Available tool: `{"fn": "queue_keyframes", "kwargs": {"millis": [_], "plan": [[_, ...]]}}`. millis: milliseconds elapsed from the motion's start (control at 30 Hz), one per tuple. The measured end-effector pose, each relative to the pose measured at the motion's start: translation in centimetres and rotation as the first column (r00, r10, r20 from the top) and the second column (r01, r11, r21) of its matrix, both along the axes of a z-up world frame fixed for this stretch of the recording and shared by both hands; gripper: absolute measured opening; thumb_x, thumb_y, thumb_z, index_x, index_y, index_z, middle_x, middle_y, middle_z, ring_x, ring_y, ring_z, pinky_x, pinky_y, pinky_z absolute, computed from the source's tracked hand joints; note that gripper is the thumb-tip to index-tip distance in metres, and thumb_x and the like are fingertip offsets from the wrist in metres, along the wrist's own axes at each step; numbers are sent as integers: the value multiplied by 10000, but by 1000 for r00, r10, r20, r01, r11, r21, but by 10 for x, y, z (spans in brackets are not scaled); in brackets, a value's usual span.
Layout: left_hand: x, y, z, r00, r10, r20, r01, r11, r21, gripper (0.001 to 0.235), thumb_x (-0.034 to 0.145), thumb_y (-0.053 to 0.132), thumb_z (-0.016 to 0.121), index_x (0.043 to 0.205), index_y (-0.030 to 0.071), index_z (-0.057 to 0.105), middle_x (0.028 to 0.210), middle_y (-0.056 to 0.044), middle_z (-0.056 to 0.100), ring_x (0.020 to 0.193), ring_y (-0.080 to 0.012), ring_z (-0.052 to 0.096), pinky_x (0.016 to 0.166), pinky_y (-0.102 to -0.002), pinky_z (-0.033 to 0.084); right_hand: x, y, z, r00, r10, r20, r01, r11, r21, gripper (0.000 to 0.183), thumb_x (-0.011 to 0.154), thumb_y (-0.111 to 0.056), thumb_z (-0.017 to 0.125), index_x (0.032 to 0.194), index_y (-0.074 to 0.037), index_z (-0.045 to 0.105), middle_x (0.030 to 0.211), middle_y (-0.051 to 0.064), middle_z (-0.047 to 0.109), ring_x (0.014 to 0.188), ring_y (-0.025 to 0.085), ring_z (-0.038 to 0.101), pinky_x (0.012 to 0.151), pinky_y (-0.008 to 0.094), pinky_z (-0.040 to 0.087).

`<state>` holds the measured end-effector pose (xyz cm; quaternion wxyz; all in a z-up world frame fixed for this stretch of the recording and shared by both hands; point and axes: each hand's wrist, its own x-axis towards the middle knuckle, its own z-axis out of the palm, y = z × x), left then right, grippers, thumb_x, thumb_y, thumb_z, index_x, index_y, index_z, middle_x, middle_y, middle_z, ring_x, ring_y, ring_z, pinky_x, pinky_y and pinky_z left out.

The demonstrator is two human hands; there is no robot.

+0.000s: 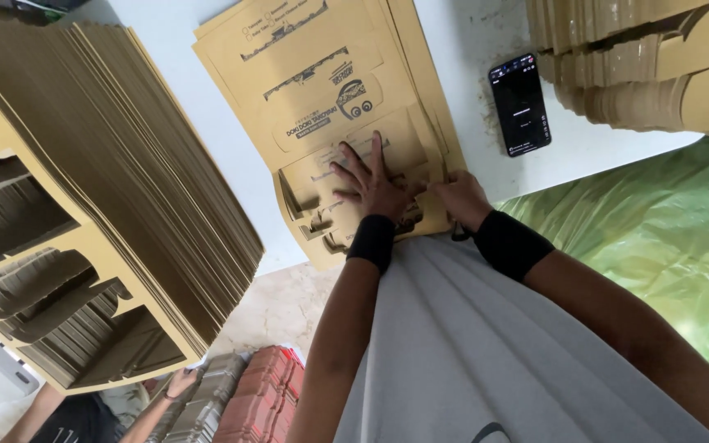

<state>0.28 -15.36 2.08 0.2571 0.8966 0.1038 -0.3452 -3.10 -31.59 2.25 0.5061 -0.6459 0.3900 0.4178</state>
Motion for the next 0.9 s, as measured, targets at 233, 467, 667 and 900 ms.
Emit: {"fn": "queue_keyframes", "kwargs": {"millis": [233, 467, 667, 900], "plan": [[-11, 18, -12, 971, -232, -50, 230, 973, -32, 1417, 653, 461, 947, 1628, 483, -81, 1667, -186, -316, 1488, -569, -269, 1125, -819, -32, -37, -10, -74, 994, -29, -107, 40, 995, 95, 690, 878, -407, 703, 1357, 72, 574, 1005, 185, 665, 854, 275, 663, 615, 394, 582], [-5, 15, -21, 959, -228, -167, 237, 971, 38, 1493, 615, 481, 974, 1624, 464, -125, 1642, -186, -368, 1457, -571, -325, 1107, -815, -109, -13, -5, -45, 942, -61, -329, 123, 977, 172, 780, 821, -428, 706, 1367, 100, 525, 961, 249, 665, 824, 366, 694, 608, 454, 592], [6, 10, -14, 923, -257, -286, 289, 955, 74, 1405, 750, 431, 926, 1608, 462, -185, 1641, -198, -359, 1465, -574, -299, 1113, -809, -86, -11, -4, -77, 920, -68, -385, 148, 972, 182, 799, 787, -366, 677, 1430, 64, 473, 1076, 214, 617, 939, 381, 668, 674, 508, 601], [20, 8, -3, 904, -250, -346, 290, 955, 69, 1416, 739, 446, 937, 1602, 481, -185, 1661, -191, -322, 1467, -574, -300, 1113, -804, -115, 26, 32, -18, 889, -50, -455, 146, 973, 178, 934, 816, -528, 644, 1566, -28, 394, 1378, 178, 560, 1219, 319, 571, 869, 503, 571]]}}
